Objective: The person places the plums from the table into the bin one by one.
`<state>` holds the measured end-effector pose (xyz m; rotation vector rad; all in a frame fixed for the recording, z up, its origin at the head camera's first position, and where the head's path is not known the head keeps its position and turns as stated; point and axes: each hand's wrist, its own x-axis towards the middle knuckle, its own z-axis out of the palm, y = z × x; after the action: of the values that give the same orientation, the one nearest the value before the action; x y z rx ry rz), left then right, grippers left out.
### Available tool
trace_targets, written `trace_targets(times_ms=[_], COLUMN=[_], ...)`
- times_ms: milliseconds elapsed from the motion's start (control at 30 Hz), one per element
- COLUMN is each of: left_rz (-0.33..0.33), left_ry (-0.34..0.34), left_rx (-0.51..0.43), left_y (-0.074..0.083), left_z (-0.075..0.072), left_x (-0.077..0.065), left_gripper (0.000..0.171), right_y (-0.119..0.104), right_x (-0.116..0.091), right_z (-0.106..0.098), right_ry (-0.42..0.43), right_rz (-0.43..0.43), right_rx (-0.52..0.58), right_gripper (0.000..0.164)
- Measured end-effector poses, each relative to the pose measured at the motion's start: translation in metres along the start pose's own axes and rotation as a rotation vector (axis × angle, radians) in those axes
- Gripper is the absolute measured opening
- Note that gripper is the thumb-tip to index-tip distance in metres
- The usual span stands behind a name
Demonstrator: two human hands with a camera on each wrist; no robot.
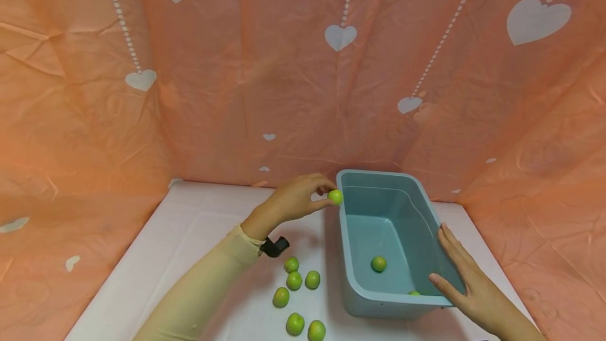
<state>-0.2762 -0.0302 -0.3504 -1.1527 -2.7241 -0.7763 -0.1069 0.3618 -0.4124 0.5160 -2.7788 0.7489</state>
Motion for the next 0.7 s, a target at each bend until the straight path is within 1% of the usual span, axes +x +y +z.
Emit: trace_targets(times_ms=[300,433,567,700], left_rz=[0.017,0.043,0.082,0.103], left_ry=[-0.049,-0.066,-0.063,-0.058], left_rx=[0.021,0.031,0.031,0.026], left_y=[0.016,0.022,0.029,0.034], left_z=[0.01,0.015,0.019,0.026], left_x=[0.017,0.023,0.03,0.035], left_gripper=[0.035,0.036,0.037,0.036], right_y=[0.001,0.003,0.004,0.004], right_x=[0.0,-0.001,0.0,0.0], right_z=[-0.001,0.0,0.001,0.001], right_ry=[-0.005,-0.003,0.008,0.013], right_rz=[0.003,0.001,-0.009,-0.015], right_rx=[0.002,-0.001,-0.002,0.002], right_gripper=[0.094,0.095,0.095,0.096])
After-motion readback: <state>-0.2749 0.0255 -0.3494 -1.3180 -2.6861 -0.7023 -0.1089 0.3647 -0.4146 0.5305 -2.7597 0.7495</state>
